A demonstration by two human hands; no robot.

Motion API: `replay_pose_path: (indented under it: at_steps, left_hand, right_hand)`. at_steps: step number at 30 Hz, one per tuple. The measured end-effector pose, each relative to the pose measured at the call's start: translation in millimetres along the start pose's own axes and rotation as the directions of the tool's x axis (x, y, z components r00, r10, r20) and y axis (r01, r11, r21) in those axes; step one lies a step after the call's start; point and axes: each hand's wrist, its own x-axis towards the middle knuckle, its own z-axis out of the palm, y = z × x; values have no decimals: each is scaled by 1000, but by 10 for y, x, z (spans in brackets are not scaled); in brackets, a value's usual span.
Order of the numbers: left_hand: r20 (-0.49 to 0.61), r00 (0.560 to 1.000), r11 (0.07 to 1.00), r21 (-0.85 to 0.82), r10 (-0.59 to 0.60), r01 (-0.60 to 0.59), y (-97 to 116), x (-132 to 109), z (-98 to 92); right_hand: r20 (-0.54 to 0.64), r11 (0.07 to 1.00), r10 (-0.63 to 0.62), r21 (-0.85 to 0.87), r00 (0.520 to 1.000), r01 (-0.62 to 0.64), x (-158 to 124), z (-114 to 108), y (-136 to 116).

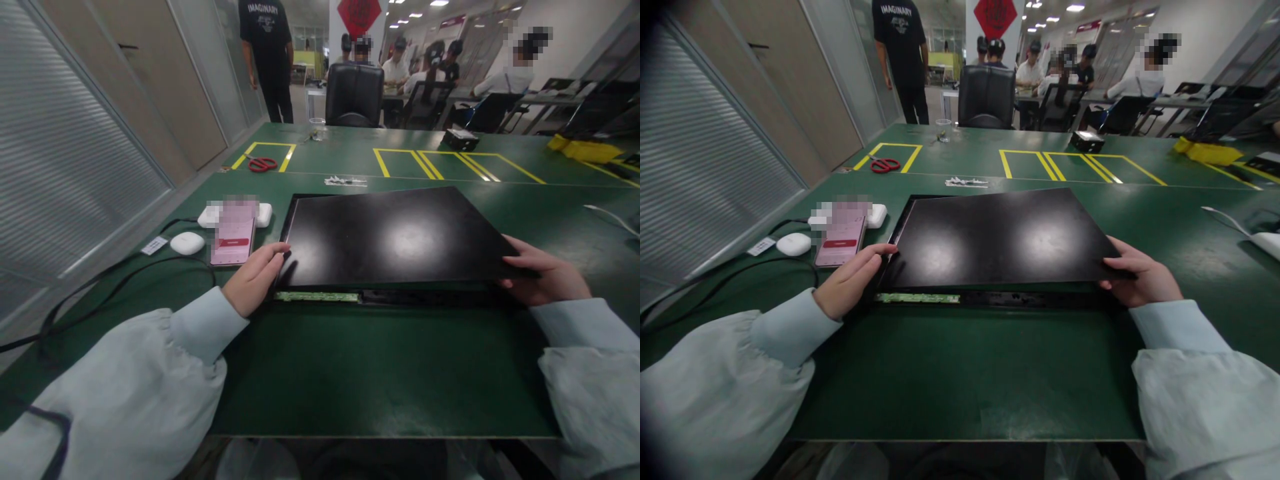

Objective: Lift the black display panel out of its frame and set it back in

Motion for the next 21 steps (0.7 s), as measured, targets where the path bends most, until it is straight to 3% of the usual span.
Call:
replay_pose_path:
  at_steps: [14,21]
  left_hand:
    - [-16,1000,1000,-15,27,-27,-68,14,10]
    - [-3,1000,1000,-4,31,-31,-47,9,5]
  right_hand:
    - [-39,996,-89,20,995,90,35,-5,65]
    - [-44,998,-54,19,998,55,37,-18,57]
